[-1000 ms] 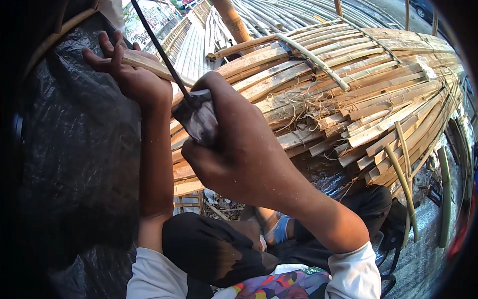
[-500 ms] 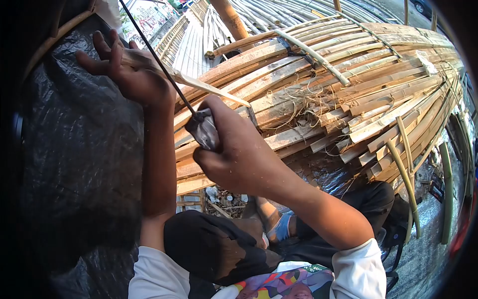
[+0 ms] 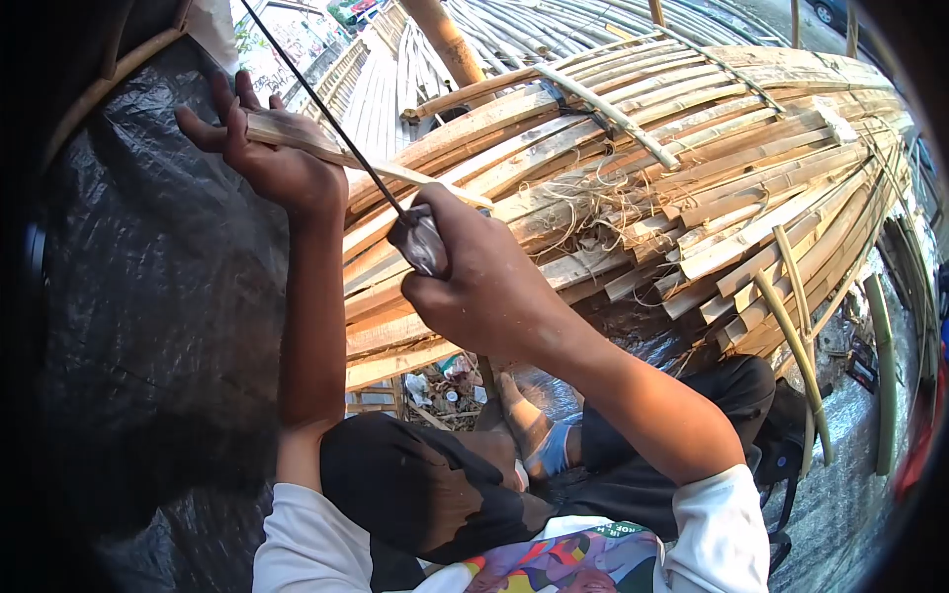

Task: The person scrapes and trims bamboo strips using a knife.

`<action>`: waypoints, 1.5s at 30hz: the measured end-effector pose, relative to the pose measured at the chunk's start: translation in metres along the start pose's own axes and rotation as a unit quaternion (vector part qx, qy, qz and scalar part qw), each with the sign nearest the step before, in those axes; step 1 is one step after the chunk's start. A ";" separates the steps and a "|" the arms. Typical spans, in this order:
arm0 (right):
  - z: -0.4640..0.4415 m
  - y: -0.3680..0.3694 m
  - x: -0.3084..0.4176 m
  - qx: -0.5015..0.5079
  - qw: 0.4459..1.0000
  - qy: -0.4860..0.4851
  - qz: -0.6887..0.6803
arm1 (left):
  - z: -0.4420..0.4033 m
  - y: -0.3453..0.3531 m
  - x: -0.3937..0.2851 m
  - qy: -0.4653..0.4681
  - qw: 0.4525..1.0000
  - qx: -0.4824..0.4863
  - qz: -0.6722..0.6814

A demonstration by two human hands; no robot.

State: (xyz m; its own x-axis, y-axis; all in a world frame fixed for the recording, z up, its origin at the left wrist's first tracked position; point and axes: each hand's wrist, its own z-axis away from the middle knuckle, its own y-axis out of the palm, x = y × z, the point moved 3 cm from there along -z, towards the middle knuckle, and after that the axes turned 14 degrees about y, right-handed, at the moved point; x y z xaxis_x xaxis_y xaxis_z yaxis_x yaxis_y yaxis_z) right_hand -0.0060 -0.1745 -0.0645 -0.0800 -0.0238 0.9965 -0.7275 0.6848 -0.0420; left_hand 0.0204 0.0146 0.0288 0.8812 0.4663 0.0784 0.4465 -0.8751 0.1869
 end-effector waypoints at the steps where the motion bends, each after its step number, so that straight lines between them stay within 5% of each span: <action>1: -0.001 -0.002 0.009 -0.012 1.000 -0.024 0.007 | -0.001 0.000 0.001 0.010 1.000 -0.006 -0.019; 5: 0.007 -0.004 0.047 -0.055 0.981 -0.184 -0.039 | -0.005 0.012 -0.006 0.049 0.995 0.025 -0.086; 8: 0.011 0.005 0.026 -0.064 0.978 -0.190 -0.063 | -0.003 0.007 -0.006 0.055 0.996 0.020 -0.068; 10: -0.004 0.012 -0.015 0.025 0.999 0.018 -0.008 | -0.003 0.001 -0.004 0.042 0.997 0.006 -0.072; 14: 0.004 0.003 0.011 0.011 1.000 -0.003 0.006 | -0.006 -0.010 -0.004 0.079 0.986 0.014 -0.144; 19: 0.013 0.007 0.035 -0.044 0.984 -0.161 -0.057 | -0.007 0.001 -0.011 0.020 0.990 0.004 -0.139; 20: 0.009 0.009 0.018 -0.038 0.986 -0.157 -0.037 | -0.006 0.001 -0.011 0.024 0.990 0.007 -0.136; 22: 0.002 0.013 -0.017 -0.015 0.999 0.010 0.048 | -0.005 -0.003 -0.007 0.076 0.980 0.027 -0.182; 24: 0.004 0.005 -0.016 -0.043 0.995 -0.047 0.080 | -0.002 -0.011 -0.001 0.002 0.998 -0.044 -0.052; 26: 0.010 0.000 0.017 -0.021 0.999 -0.024 0.012 | -0.004 -0.013 -0.003 0.062 0.992 0.003 -0.110; 30: 0.022 -0.003 0.046 -0.067 0.972 -0.224 0.009 | -0.007 -0.001 -0.009 0.032 0.987 -0.006 -0.158; 32: 0.019 0.006 0.016 -0.060 0.987 -0.150 -0.017 | -0.005 -0.002 -0.009 0.048 0.985 -0.007 -0.165; 34: 0.009 0.005 -0.023 0.029 0.997 0.069 0.029 | -0.003 -0.002 -0.008 0.054 0.984 -0.007 -0.167; 41: 0.019 -0.005 0.049 -0.061 0.977 -0.205 0.004 | -0.003 -0.001 -0.010 0.043 0.982 -0.030 -0.181; 44: 0.016 0.002 0.033 -0.043 0.980 -0.192 -0.021 | -0.002 0.002 -0.012 0.070 0.981 -0.017 -0.182; 45: 0.014 0.005 0.014 -0.041 0.994 -0.102 -0.024 | 0.002 0.003 -0.013 0.069 0.981 -0.017 -0.181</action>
State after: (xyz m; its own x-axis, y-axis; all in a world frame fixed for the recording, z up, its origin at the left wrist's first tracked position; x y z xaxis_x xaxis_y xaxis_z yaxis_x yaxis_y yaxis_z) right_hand -0.0205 -0.1814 -0.0519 -0.1886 -0.1995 0.9616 -0.6766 0.7360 0.0200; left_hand 0.0104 0.0059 0.0267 0.6346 0.7614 0.1326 0.7191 -0.6446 0.2595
